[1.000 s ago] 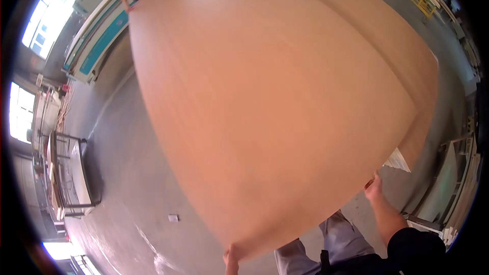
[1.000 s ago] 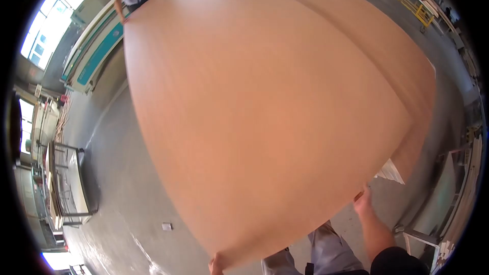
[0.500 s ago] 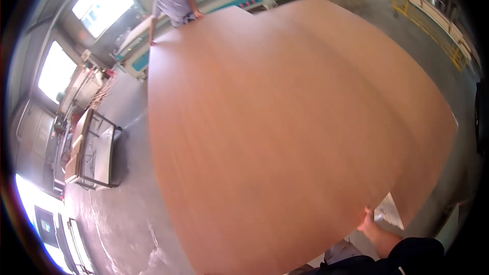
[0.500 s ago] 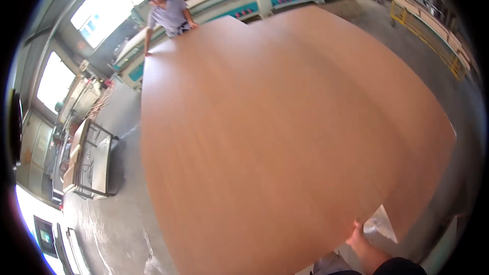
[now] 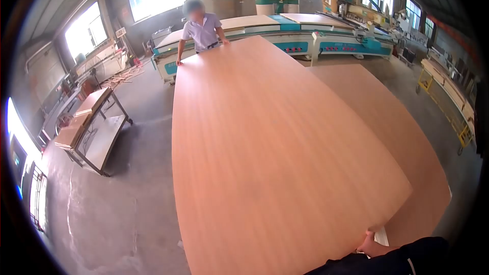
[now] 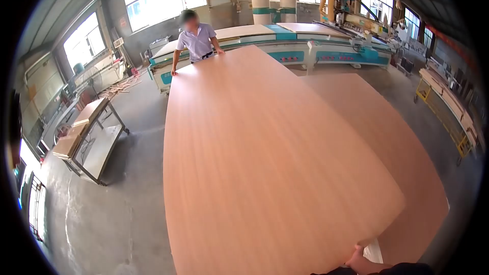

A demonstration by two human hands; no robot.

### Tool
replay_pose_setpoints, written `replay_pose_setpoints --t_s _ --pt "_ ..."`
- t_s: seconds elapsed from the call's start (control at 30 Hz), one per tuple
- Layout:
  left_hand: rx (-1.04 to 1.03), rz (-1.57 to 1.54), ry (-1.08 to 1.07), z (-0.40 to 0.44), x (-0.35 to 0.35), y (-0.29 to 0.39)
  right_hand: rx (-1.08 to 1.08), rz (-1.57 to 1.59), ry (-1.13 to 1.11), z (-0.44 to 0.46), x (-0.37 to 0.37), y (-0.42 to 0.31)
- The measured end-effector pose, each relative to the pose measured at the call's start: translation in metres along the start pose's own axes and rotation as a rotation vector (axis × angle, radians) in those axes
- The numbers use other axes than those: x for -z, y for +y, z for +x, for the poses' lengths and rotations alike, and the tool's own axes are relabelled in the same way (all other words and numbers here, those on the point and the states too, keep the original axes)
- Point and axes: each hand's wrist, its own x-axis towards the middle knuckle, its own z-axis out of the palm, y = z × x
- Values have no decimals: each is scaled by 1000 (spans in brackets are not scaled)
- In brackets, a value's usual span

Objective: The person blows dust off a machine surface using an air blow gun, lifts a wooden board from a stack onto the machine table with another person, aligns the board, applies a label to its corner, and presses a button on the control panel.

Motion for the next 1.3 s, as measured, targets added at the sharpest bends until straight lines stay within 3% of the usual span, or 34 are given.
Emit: replay_pose_setpoints --t_s 0.13,0.4,0.73,0.93,1.07,1.3 --pt "-55 -44 -91 34 -51 97 148 -159 -346 6 -76 -58" --pt "-148 -141 -125 85 -138 270 80 -157 -454 138 -207 -161" --pt "-5 -306 -9 145 -201 400 -47 -106 -646 320 -417 -305" --pt "22 -306 -47 281 -251 525 14 -124 -570 388 -601 -355" --pt "-86 -231 -109 351 -271 670 47 -241 -540 447 -695 -396" --pt "-281 -220 -187 414 -326 900 -69 -137 -393 556 -837 -464"
